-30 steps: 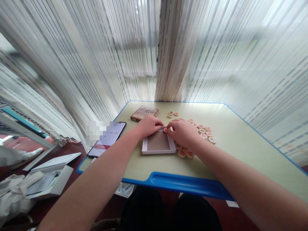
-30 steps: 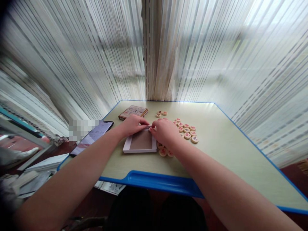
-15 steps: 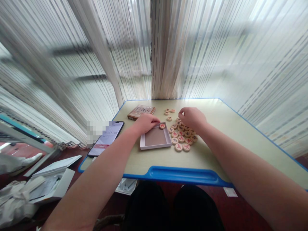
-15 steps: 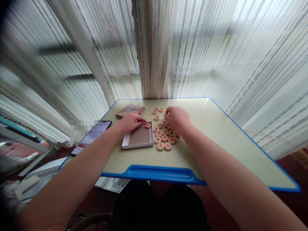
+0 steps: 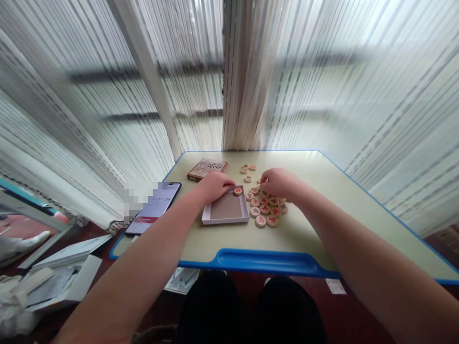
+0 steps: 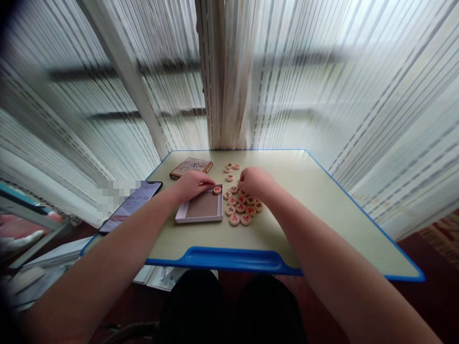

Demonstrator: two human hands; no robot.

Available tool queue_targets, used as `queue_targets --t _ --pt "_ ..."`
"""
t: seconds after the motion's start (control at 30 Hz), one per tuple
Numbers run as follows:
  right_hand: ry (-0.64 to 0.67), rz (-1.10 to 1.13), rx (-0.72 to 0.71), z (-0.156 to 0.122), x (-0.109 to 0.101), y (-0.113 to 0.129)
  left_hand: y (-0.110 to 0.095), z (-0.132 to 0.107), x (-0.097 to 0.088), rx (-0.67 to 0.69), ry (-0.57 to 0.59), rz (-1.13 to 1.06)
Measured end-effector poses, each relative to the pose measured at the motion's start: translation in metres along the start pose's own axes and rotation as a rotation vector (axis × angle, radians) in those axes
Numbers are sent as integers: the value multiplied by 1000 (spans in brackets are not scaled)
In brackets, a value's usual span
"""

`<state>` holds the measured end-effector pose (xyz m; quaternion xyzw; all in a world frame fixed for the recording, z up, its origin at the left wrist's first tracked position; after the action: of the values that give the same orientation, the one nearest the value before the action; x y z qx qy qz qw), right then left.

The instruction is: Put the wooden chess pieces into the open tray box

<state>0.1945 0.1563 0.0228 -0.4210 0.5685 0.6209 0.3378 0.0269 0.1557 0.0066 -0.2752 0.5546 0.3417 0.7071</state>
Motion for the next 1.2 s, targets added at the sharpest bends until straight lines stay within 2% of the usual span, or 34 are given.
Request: queue_targets --t 0.07,0.23,0.33,0.6,0.83,1.0,1.13,1.2 --pt "-18 66 -25 1 -1 2 -1 -1 -1 2 -1 -4" --pt "70 23 -111 -3 7 13 -3 -2 -4 -5 17 -16" --pt "-19 -7 -120 -5 1 16 -3 -3 -5 -5 28 -31" --pt "-87 -75 78 3 -33 -20 -6 -3 -4 20 45 -48" --pt "71 -185 153 -3 -17 -23 -5 -3 -3 -2 2 -79" --pt "-88 -195 235 4 -30 -40 -5 -4 -3 -9 -4 -87" --pt "-102 -158 422 13 -29 -68 -5 -3 -3 -19 5 -98" --pt "-102 -118 462 17 -26 -75 -5 -3 -3 -22 5 -97"
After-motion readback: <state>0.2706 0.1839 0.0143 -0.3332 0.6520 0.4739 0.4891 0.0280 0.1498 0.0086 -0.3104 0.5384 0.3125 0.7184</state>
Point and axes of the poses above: each hand's wrist, its own z-axis towards the middle knuckle, its own x-axis out of the palm, y = z × x, the point moved 7 cm from there along z, towards the middle knuckle, and after that the axes turned 14 degrees about z, right-handed, at the moved point
